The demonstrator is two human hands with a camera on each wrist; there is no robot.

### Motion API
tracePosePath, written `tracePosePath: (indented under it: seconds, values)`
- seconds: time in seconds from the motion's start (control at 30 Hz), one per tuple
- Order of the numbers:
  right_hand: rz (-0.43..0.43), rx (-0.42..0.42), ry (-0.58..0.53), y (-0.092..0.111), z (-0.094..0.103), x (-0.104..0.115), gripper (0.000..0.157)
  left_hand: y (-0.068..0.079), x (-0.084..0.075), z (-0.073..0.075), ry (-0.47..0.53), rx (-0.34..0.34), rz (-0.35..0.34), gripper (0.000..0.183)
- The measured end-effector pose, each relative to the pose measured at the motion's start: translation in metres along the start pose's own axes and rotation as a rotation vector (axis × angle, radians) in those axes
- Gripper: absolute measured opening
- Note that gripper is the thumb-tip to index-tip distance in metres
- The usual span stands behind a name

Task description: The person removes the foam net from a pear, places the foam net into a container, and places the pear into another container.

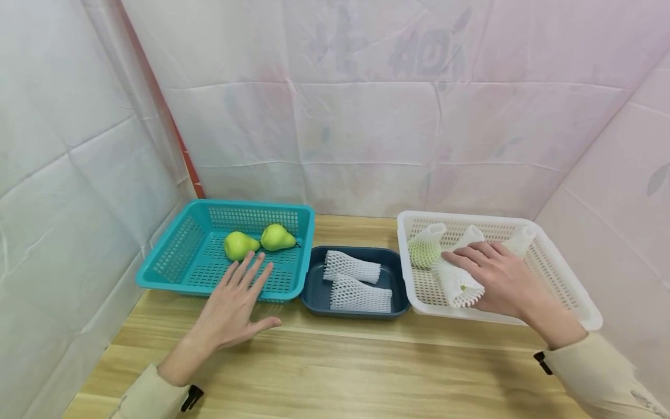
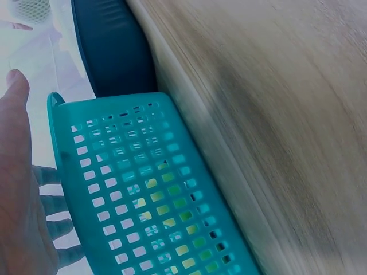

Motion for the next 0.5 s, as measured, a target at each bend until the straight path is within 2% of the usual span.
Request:
tracePosePath:
  seconds: [0.23,0.43,0.5]
  values:
    - [0.013,-0.060,-0.053,-0.010,-0.004,0.018,0.107,-0.003,-0.003,0.002,0.006,-0.013,-0.008,0.110]
    - [0.033,-0.143,-0.093,-0.022,-0.007,0.035,0.070,-0.006,-0.006,0.003,0.009,-0.030,-0.020,0.109]
    - [0.034,-0.163,-0.106,-0.025,-0.009,0.040,0.069,-0.007,-0.006,0.002,0.010,-0.027,-0.019,0.109]
Point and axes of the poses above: each hand's wrist, its own y-axis away from the middle knuckle, its own z-axis out of the back of the hand, x = y × z, the point moved 5 cm from there along -y, towards the middle knuckle, and after that the axes turned 6 degrees about -z, right-handed, at the moved point
